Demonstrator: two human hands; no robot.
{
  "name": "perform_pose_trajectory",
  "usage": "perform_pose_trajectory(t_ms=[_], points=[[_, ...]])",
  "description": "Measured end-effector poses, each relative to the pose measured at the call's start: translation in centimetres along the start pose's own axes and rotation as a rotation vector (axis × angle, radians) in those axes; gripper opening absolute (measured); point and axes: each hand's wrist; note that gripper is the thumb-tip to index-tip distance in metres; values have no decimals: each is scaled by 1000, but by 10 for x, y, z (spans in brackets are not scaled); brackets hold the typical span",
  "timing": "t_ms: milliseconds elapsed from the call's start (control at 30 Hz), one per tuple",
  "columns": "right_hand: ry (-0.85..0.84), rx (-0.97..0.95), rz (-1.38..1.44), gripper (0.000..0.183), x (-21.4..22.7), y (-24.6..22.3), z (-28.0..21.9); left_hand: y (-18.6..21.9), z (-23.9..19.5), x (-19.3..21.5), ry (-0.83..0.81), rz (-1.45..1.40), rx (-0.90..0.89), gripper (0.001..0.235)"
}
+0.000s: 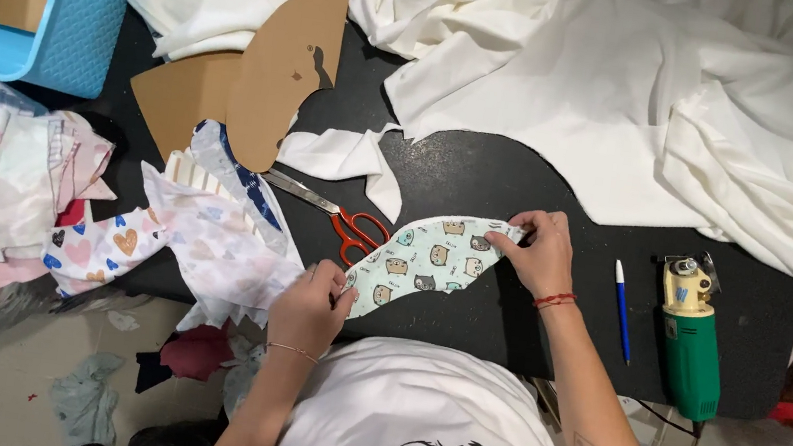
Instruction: Tracing a template onto fabric and cutting it out using a rotary cutter and scissors
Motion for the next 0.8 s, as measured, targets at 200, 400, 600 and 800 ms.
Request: perform_pose_trajectory(t_ms=[200,400,600,800], points=[[-139,258,-15,20,33,-43,-10,28,39,7,133,-200,-240,28],[-468,253,216,12,104,-131,-43,86,91,48,-549,-375,-241,84],[-352,591,380,12,125,-162,-56,61,86,42,-402,-690,-55,17],[-278,684,539,6,118,-182,-49,53,87,105,-537,-783,-169,14]])
Point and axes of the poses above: each hand's wrist, its own z-axis towards the middle knuckle, its own x-axis out of the back of the hand, y = z × x, and after that the axes turned 15 degrees about y, right-handed
